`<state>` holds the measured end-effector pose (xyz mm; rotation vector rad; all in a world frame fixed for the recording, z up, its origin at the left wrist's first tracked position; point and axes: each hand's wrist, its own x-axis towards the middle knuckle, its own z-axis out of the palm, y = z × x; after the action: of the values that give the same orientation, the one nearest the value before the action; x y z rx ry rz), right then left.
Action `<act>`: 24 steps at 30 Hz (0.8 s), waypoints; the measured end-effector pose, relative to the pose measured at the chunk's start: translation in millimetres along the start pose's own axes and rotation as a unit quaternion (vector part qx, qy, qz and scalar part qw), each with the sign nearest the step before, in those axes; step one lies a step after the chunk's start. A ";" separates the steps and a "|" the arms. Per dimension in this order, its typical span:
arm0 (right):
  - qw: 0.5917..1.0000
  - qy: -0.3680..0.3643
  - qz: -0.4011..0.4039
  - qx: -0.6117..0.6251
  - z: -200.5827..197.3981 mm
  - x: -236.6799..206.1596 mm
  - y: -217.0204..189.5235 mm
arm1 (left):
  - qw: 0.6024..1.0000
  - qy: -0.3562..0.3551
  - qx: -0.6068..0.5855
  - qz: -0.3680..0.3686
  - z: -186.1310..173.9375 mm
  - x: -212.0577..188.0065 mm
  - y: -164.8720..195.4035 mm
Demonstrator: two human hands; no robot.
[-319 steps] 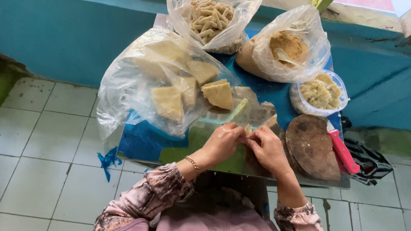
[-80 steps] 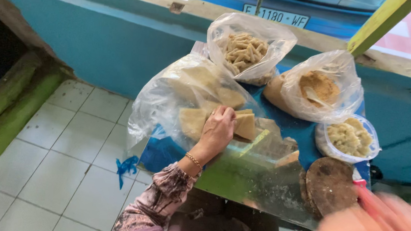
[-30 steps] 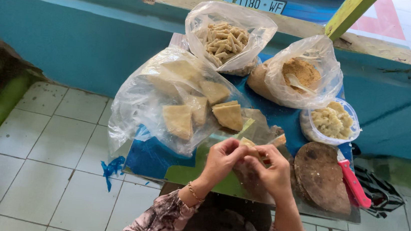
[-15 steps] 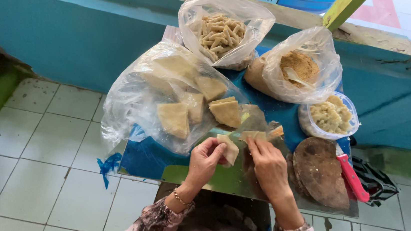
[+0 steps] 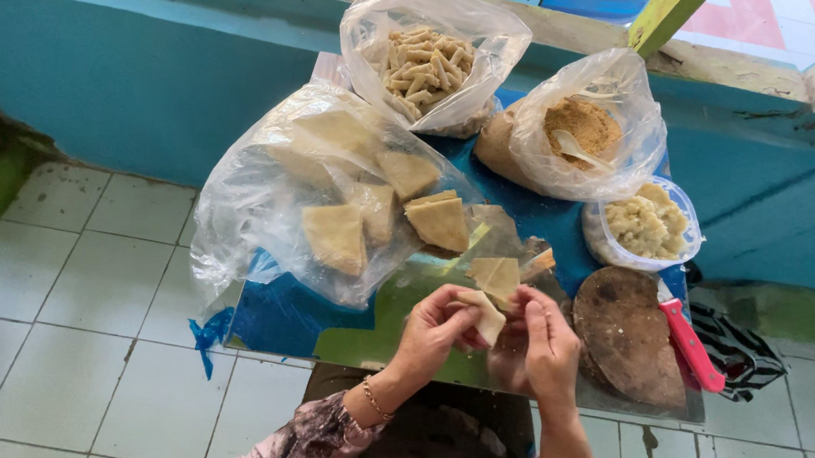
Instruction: The person sits at a table and folds thin triangular dough pieces by hand, pinching each piece closed and placing the folded piece in a growing row on the table. They occasionally reach into a bag of brown sugar and a container of filling while continuing to fold pieces one at a time.
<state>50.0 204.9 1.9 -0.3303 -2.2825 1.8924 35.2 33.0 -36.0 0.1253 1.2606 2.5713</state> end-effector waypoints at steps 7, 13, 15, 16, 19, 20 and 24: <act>0.982 -0.061 -0.005 0.178 -3.0 14.0 18.4 | 0.940 0.061 0.329 0.063 18.0 -6.1 22.2; 0.976 0.003 -0.120 -0.181 9.4 23.0 4.6 | 0.709 0.072 0.662 0.231 15.7 9.5 38.4; 0.938 0.019 -0.191 -0.290 13.3 24.3 -2.0 | 0.688 0.073 0.683 0.236 16.2 18.0 35.9; 0.928 0.021 -0.212 -0.307 15.3 23.7 -4.4 | 0.676 0.072 0.694 0.237 15.5 20.9 34.3; 0.905 0.027 -0.256 -0.338 19.8 22.8 -8.2 | 0.660 0.070 0.717 0.215 13.0 24.8 30.5; 0.904 0.028 -0.256 -0.340 20.9 22.6 -8.4 | 0.657 0.074 0.719 0.214 11.9 25.3 30.0; 0.855 0.062 -0.333 -0.393 18.9 21.7 -8.6 | 0.657 0.092 0.715 0.220 12.1 22.3 31.2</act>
<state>23.5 191.3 6.4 0.2389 -2.4976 0.5573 9.8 30.3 -5.0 0.5000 3.2844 1.0868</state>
